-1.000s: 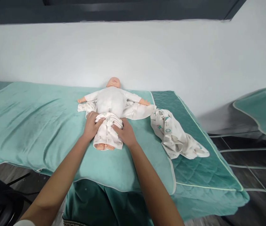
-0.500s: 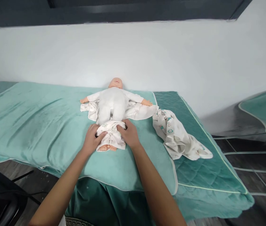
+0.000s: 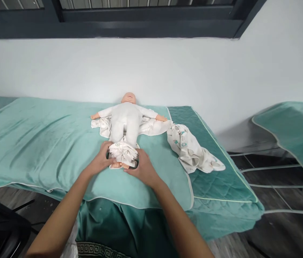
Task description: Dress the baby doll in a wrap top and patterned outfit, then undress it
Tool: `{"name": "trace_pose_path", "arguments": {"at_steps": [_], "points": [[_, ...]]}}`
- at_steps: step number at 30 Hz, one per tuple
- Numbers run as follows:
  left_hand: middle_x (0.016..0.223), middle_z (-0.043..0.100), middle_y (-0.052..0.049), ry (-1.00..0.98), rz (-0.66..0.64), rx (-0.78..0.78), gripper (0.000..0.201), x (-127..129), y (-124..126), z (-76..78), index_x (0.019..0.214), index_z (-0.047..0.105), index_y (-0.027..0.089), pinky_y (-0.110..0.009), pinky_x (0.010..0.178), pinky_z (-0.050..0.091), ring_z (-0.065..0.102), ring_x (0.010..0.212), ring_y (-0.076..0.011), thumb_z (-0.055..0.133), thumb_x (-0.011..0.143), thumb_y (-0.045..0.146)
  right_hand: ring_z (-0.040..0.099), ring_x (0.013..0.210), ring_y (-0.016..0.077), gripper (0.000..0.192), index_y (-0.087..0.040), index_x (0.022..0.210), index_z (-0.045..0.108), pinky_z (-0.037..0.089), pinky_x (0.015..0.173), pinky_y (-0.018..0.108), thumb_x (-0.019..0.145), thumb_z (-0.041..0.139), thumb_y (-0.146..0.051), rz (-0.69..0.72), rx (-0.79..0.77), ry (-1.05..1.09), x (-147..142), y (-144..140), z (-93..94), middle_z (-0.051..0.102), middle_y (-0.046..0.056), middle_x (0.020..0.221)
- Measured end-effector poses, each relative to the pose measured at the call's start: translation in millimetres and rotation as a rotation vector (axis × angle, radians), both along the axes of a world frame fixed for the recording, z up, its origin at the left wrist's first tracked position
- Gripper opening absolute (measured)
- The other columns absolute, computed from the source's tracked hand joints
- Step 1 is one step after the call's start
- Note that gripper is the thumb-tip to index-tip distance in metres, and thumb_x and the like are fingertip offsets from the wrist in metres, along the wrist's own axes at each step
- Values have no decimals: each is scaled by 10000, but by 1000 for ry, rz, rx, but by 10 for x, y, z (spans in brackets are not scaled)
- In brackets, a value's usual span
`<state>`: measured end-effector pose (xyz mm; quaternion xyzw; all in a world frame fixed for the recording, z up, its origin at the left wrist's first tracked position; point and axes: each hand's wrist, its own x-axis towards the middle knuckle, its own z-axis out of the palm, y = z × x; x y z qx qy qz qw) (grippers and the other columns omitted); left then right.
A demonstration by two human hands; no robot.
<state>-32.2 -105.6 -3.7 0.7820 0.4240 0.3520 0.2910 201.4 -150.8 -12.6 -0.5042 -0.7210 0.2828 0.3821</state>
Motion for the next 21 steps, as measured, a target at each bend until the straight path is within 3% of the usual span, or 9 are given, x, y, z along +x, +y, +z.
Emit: {"name": "trace_pose_path", "arguments": {"at_steps": [2, 4, 9, 14, 18, 21], "points": [[1331, 476, -156, 73, -28, 25, 868, -12, -79, 16, 1336, 421, 193, -453, 1095, 378, 440, 1269, -313, 849, 657, 522, 589, 1093, 329, 678, -208, 1192, 484, 472, 957, 499, 692, 814, -525, -44, 30, -13, -45, 25, 0, 606, 122, 1158], [1333, 489, -175, 150, 5, 92, 931, 22, -145, 28, 1335, 418, 182, -490, 1079, 383, 454, 1264, -352, 870, 606, 545, 614, 1032, 316, 641, -206, 1151, 506, 498, 896, 471, 692, 806, -539, -71, 45, -9, -78, 51, 9, 630, 107, 1101], [1076, 639, -136, 271, 103, 114, 550, 121, -236, 129, 1089, 554, 212, -495, 891, 441, 591, 1063, -380, 821, 681, 466, 637, 966, 282, 511, -224, 1090, 572, 494, 833, 415, 754, 738, -571, -90, 55, -116, -59, 45, 113, 681, 68, 1030], [1019, 701, -67, 294, 72, -42, 351, 43, -397, 401, 1114, 570, 255, -374, 730, 458, 662, 900, -302, 673, 778, 251, 636, 801, 245, 342, -239, 968, 585, 443, 685, 334, 771, 716, -487, -150, -109, -239, 16, -113, 344, 693, 31, 880], [1065, 718, -44, 268, -25, -210, 461, -42, -564, 659, 1189, 576, 256, -337, 751, 489, 674, 916, -259, 569, 746, 129, 600, 738, 209, 230, -239, 920, 590, 418, 664, 308, 756, 704, -351, -9, -197, -219, 65, -267, 575, 672, 5, 831], [1090, 724, -15, 187, -179, -245, 394, -90, -655, 814, 1136, 633, 258, -316, 785, 525, 681, 932, -227, 588, 756, 165, 586, 745, 200, 287, -233, 874, 601, 416, 639, 294, 718, 760, -414, 136, -304, -154, 112, -336, 787, 663, -2, 838]]}}
